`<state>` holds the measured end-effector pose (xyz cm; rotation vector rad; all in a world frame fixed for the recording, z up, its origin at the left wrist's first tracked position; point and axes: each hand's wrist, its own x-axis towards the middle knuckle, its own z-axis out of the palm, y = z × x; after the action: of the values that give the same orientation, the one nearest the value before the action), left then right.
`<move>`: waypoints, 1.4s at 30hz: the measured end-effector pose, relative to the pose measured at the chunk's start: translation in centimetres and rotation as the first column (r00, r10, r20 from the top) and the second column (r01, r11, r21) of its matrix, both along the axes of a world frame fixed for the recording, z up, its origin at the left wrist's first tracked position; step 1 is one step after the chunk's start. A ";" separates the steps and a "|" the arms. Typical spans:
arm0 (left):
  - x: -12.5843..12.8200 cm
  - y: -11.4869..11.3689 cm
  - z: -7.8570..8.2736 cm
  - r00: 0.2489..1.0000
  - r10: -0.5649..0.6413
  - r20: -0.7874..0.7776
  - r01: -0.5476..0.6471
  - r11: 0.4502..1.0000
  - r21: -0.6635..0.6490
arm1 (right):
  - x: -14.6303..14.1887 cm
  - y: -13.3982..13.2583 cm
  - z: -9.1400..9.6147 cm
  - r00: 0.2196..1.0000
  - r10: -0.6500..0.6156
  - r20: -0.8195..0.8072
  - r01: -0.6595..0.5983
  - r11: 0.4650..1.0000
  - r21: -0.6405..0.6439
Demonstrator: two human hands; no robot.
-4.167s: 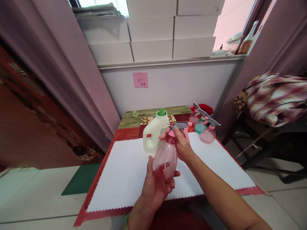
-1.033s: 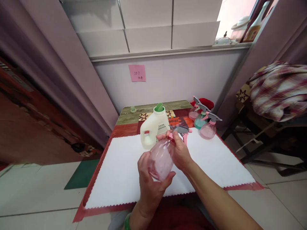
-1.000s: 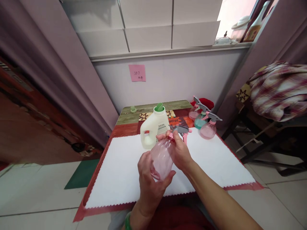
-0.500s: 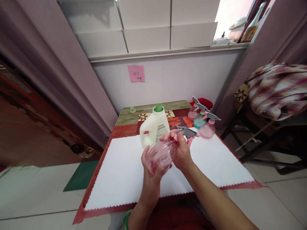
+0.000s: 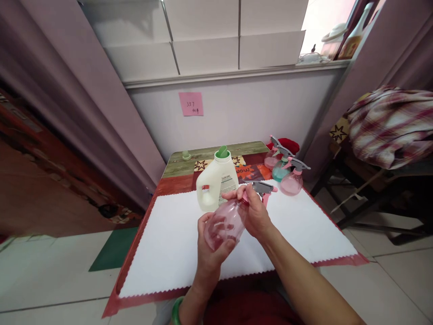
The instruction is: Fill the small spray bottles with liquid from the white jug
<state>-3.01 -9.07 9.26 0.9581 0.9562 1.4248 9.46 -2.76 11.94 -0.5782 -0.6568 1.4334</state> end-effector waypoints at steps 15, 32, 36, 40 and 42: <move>-1.2 1.1 -0.8 0.391 -0.493 0.777 0.896 0.396 -0.200 | 2.2 0.0 0.5 0.961 0.254 0.111 -0.276 0.916 0.293; -1.6 1.9 -2.2 0.456 0.753 -0.476 0.103 0.486 0.868 | 0.2 0.3 0.6 0.999 -0.012 -0.034 0.009 0.996 -0.092; -0.8 1.4 -2.0 0.566 0.679 -0.467 0.084 0.516 0.852 | -0.5 0.2 0.6 0.984 0.027 -0.176 -0.043 0.996 -0.084; 0.5 0.2 -0.4 0.939 0.178 -0.295 -0.044 0.911 0.411 | -0.3 0.2 0.6 0.979 -0.023 -0.202 0.021 1.000 -0.013; 0.4 0.2 0.6 0.990 -0.128 -0.054 0.132 0.989 0.061 | 0.1 0.3 0.6 0.986 -0.069 -0.153 0.077 0.996 0.047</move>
<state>-2.60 -8.86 9.86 1.0884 0.8724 1.3340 9.54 -2.48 12.56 -0.4433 -0.5456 1.3724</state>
